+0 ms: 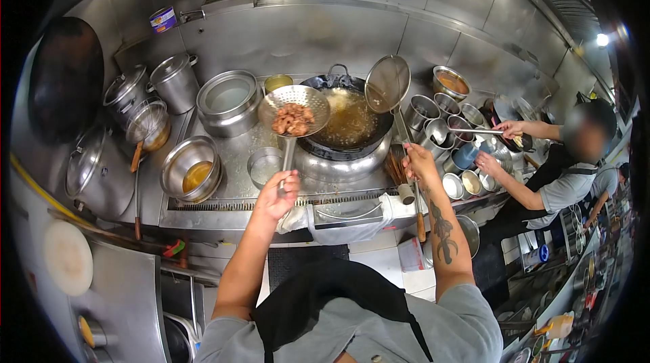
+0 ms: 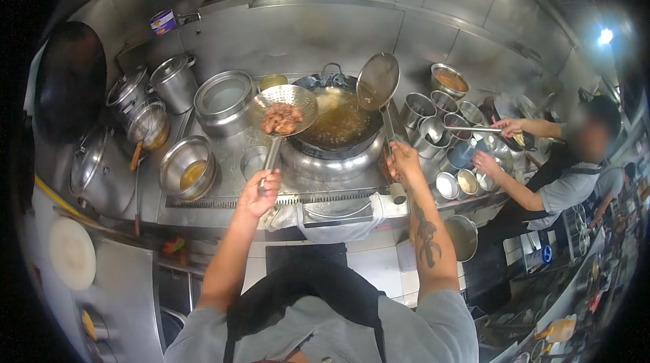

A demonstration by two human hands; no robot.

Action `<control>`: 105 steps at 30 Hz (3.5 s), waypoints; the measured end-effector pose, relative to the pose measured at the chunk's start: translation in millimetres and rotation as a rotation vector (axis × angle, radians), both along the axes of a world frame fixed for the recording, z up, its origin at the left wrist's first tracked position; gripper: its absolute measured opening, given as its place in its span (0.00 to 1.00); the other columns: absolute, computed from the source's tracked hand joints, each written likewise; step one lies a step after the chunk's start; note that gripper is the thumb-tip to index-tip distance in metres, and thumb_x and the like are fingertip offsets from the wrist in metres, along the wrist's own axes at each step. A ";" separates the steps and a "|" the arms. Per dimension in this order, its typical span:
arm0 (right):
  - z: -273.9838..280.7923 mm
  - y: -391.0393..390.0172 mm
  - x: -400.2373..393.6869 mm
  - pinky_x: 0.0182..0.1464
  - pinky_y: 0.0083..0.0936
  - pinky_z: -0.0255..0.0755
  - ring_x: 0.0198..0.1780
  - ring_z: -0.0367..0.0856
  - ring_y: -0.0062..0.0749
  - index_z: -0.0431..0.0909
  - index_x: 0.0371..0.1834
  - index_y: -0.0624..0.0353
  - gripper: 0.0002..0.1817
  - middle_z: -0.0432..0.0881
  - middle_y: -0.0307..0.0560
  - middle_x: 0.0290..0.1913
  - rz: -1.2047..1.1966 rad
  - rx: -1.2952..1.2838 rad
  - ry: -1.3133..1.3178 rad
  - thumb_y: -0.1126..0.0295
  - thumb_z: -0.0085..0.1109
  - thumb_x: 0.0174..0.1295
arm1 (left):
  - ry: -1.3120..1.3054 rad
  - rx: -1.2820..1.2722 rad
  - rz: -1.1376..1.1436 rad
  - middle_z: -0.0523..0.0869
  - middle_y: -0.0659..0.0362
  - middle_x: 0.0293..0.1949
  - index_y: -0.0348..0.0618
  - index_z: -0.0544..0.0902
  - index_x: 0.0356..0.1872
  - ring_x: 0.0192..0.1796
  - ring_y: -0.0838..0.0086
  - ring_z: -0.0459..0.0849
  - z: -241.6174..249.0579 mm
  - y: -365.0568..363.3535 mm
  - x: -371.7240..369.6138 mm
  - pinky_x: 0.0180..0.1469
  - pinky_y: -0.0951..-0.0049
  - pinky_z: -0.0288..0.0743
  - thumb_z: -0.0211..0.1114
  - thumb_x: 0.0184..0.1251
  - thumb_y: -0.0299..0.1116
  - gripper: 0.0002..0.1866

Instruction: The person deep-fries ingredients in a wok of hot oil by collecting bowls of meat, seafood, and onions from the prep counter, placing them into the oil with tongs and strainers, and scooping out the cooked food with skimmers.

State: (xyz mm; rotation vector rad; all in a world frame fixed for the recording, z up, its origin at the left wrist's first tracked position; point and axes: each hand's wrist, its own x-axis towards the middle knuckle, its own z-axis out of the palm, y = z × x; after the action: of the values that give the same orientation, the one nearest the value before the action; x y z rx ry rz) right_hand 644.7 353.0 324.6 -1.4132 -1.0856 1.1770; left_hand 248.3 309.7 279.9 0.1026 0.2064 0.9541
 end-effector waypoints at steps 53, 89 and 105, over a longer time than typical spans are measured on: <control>-66.8 101.7 -92.4 0.10 0.15 0.50 0.12 0.62 0.20 0.66 0.47 0.55 0.08 0.72 0.41 0.20 0.188 -0.361 0.388 0.68 0.43 0.69 | 0.912 -0.688 -0.070 0.83 0.42 0.40 0.35 0.65 0.55 0.30 0.65 0.85 -301.2 -315.9 -215.3 0.34 0.66 0.82 0.51 0.72 0.45 0.23; -35.5 48.8 59.6 0.11 0.22 0.58 0.10 0.67 0.20 0.75 0.54 0.59 0.17 0.75 0.39 0.19 0.089 -0.184 -0.103 0.62 0.45 0.70 | 1.719 1.130 -0.528 0.76 0.37 0.52 0.25 0.72 0.51 0.55 0.48 0.76 -321.0 -66.1 303.5 0.60 0.60 0.69 0.65 0.48 0.44 0.34; -23.1 19.1 90.8 0.08 0.16 0.52 0.10 0.64 0.22 0.66 0.54 0.63 0.14 0.73 0.44 0.22 0.273 -0.413 0.508 0.68 0.39 0.72 | 1.807 1.267 -0.799 0.58 0.36 0.68 0.24 0.55 0.67 0.71 0.49 0.56 -365.1 23.8 435.1 0.71 0.58 0.54 0.65 0.47 0.39 0.47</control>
State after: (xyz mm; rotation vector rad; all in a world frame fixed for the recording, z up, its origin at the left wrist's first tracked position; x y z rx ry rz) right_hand 735.6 372.1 301.5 -1.1783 -0.7087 1.9178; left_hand 683.3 333.5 -85.2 2.0698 1.0694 -0.2165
